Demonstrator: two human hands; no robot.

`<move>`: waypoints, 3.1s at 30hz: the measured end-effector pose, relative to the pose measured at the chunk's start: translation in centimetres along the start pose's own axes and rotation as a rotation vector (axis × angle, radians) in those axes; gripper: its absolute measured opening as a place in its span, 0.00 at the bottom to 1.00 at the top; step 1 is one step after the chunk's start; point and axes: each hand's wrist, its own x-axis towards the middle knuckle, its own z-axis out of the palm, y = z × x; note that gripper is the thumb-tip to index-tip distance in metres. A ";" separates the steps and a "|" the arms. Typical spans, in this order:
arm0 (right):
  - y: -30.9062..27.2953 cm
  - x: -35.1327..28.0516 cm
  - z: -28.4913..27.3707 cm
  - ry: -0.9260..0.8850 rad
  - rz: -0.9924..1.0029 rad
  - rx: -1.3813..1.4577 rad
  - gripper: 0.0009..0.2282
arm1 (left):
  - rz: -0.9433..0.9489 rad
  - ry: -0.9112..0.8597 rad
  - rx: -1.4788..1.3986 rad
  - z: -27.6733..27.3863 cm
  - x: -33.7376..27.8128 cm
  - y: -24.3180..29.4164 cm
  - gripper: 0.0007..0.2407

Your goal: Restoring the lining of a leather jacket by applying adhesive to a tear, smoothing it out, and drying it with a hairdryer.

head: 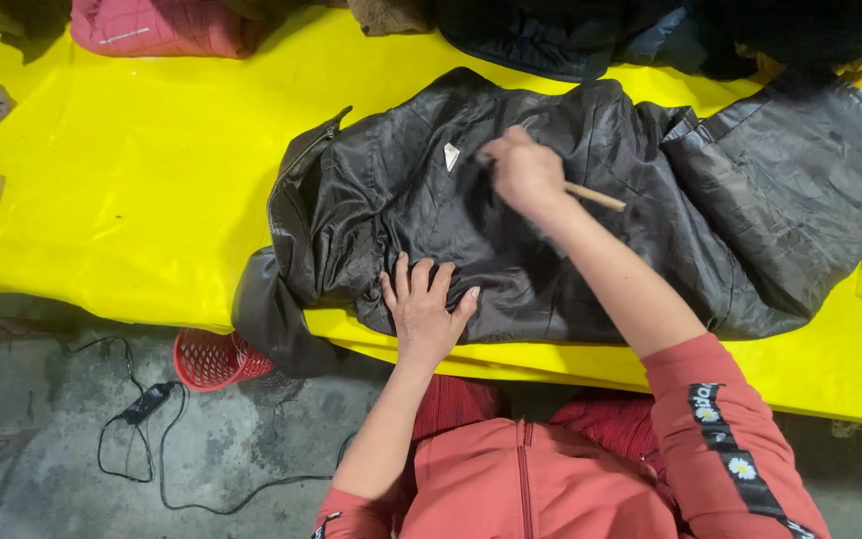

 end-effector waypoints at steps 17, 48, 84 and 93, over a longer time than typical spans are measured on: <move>-0.4 0.1 1.9 -0.044 0.009 0.134 0.12 | -0.027 -0.018 -0.009 -0.3 0.1 0.2 0.20; 6.4 -9.2 -5.2 -0.131 -0.046 -0.105 0.12 | -0.141 -0.183 0.045 -2.4 1.0 1.2 0.20; 24.6 -30.2 -19.6 0.271 0.959 0.020 0.14 | -0.084 -0.166 0.083 -2.0 0.6 1.1 0.22; 26.0 -29.4 -15.4 -0.014 0.962 -0.266 0.23 | -0.068 -0.100 0.063 -1.7 0.5 1.0 0.22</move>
